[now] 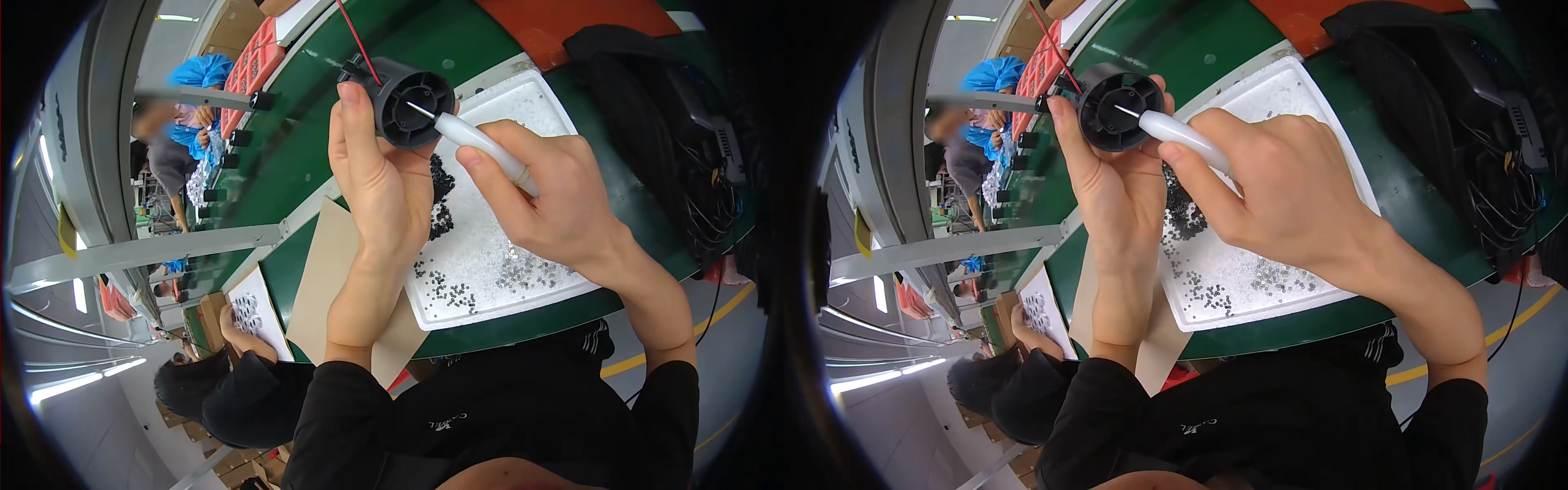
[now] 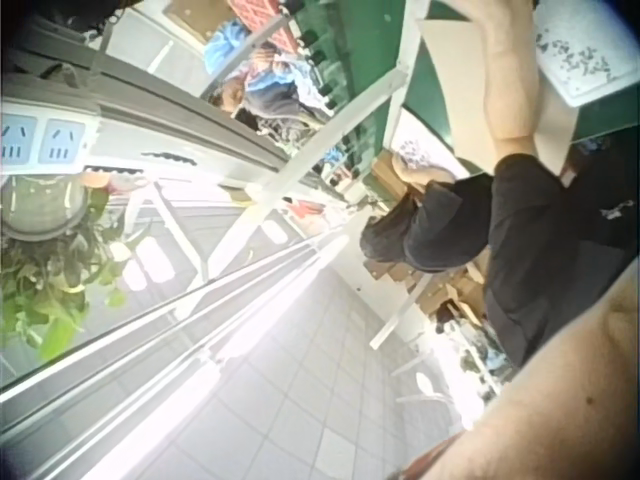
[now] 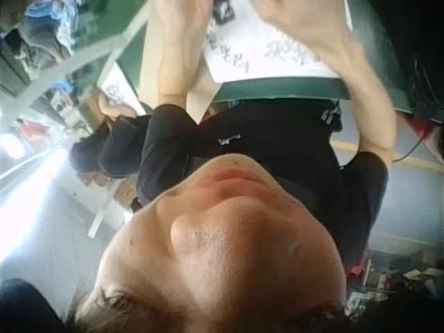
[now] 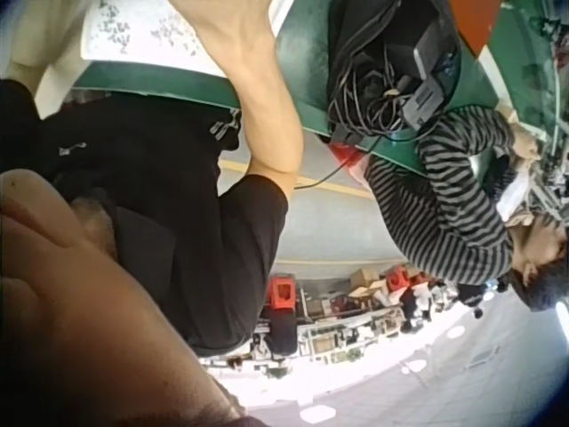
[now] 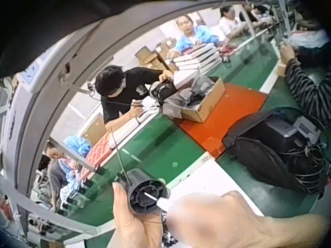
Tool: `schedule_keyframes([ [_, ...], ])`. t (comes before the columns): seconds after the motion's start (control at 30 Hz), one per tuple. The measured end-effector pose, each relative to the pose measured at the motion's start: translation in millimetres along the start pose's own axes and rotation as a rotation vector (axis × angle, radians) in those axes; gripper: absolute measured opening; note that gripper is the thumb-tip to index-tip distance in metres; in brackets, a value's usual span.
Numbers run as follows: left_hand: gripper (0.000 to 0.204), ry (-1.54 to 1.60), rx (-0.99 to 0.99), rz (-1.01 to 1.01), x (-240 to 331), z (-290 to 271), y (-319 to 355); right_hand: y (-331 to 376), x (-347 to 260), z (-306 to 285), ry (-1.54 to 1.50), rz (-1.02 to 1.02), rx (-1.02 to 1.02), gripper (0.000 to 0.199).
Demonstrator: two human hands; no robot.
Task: Sort small electronic components on a tray using a vacuum pickup tool.
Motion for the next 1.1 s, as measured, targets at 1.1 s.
schedule_keyframes([
  [1.1,0.019,-0.089,-0.099,0.128,12.3,2.3,-1.0,-14.3,0.5,-6.3,-0.771,0.487,-0.327,0.035],
])
Point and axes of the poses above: each hand's wrist, its own y-axis away from the middle knuckle, its own z-axis out of the palm, x = y × z, the point moved 1 cm from there along -y, towards the middle knuckle, and after that the axes turned 7 degrees about y, right-handed, at the moved point
